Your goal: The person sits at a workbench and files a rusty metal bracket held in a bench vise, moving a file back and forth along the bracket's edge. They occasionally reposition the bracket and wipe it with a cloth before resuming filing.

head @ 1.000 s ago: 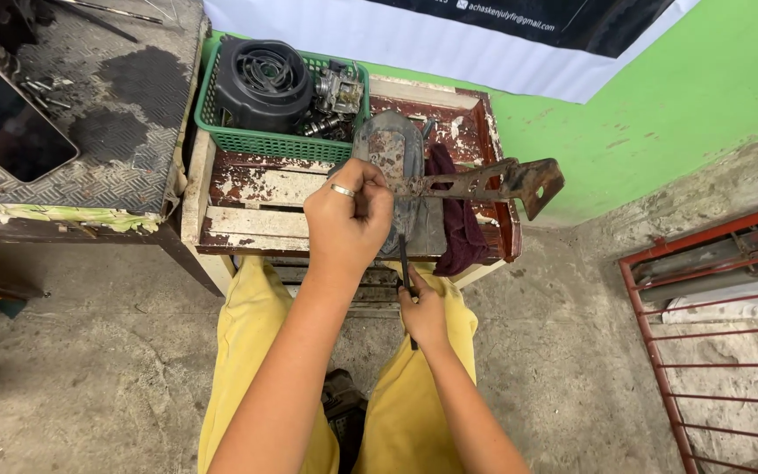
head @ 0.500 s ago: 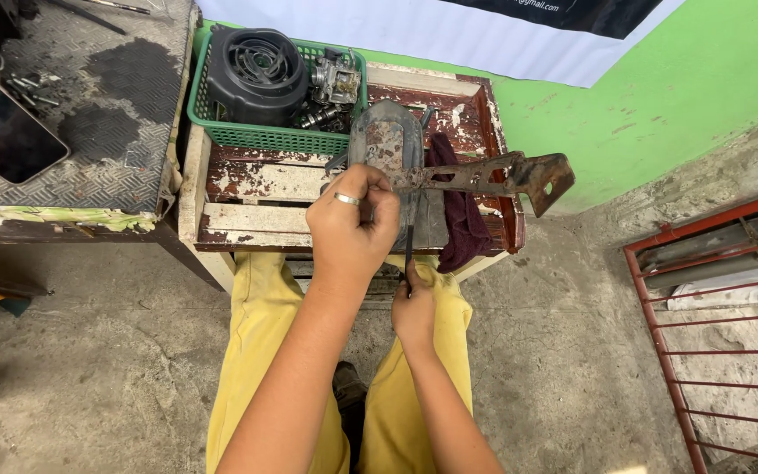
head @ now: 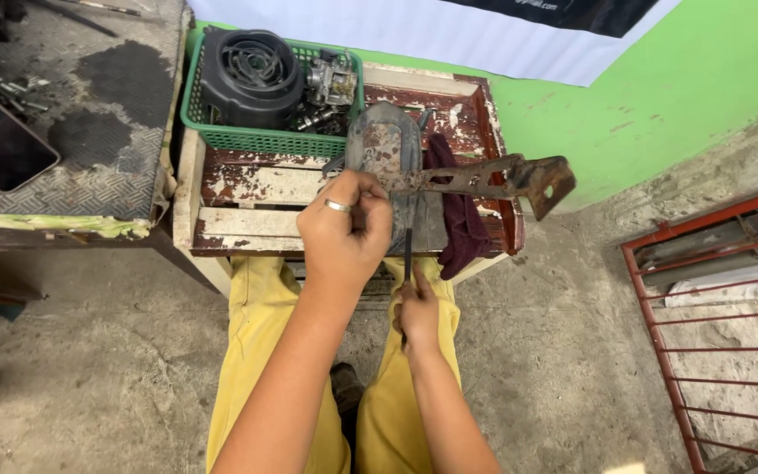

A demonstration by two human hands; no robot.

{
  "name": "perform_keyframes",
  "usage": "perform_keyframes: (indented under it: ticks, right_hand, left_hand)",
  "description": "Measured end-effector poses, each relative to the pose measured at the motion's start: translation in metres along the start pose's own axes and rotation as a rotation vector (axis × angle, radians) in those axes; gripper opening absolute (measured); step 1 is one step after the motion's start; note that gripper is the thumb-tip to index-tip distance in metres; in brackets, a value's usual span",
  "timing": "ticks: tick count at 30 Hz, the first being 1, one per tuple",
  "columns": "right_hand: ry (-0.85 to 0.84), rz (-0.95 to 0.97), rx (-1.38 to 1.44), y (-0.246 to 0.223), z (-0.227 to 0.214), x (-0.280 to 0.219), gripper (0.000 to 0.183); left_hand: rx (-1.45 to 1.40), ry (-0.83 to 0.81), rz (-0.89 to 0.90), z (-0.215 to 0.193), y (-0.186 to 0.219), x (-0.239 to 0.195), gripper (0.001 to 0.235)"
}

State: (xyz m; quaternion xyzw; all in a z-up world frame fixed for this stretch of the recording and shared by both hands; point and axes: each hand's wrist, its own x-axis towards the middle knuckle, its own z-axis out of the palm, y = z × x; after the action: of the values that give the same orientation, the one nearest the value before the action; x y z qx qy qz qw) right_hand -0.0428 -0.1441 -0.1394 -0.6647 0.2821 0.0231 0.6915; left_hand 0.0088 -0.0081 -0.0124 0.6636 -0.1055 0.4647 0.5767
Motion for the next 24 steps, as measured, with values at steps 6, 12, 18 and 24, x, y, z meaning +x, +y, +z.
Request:
perform_keyframes:
  ticks: [6, 12, 18, 24]
  right_hand:
    - [-0.036, 0.02, 0.043, 0.013, -0.013, 0.019, 0.048]
    - [-0.059, 0.009, 0.113, 0.015, -0.013, 0.041, 0.05]
    - [-0.094, 0.074, 0.134, 0.017, -0.025, 0.033, 0.049]
    - [-0.125, 0.033, 0.181, 0.011, -0.018, 0.067, 0.049]
  left_hand:
    - [-0.023, -0.01, -0.022, 0.001, 0.002, 0.002, 0.016]
    - [-0.002, -0.029, -0.026, 0.0, 0.004, 0.0, 0.015]
    - [-0.015, -0.054, -0.03, -0.004, -0.002, 0.001, 0.017]
    - [-0.038, -0.084, -0.009, 0.001, 0.005, 0.007, 0.015]
